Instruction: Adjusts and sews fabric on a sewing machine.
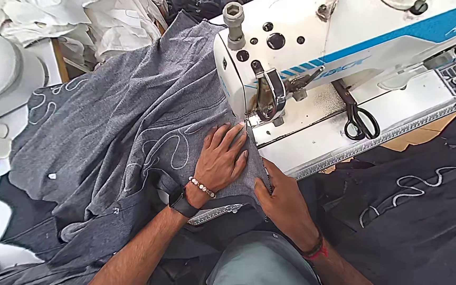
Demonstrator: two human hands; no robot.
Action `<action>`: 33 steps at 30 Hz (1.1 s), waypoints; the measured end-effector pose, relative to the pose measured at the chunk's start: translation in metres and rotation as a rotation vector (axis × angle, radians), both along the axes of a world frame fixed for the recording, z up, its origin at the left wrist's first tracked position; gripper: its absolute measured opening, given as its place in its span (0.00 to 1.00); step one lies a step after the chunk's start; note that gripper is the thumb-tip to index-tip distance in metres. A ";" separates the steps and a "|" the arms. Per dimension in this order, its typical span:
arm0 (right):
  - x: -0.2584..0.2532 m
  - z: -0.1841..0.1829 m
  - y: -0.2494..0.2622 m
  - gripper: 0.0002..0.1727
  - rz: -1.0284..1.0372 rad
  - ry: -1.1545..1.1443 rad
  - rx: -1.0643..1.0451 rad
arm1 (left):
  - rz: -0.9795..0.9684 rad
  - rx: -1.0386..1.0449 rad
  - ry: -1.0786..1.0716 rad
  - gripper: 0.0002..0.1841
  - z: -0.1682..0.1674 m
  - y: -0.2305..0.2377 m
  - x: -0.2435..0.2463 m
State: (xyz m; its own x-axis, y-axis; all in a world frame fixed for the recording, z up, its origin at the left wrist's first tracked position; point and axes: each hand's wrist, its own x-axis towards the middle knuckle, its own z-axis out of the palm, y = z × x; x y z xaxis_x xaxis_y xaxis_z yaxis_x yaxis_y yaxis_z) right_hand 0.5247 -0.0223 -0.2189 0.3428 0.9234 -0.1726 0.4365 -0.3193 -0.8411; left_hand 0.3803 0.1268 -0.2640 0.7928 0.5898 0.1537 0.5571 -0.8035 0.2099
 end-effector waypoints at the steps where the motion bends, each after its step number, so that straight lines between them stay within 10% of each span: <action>1: 0.000 -0.002 0.003 0.28 0.005 -0.026 -0.005 | -0.006 0.006 -0.002 0.28 0.000 0.002 0.000; 33: 0.012 -0.025 0.092 0.17 -0.162 -0.372 -0.022 | -0.006 0.036 -0.004 0.21 0.010 0.008 0.003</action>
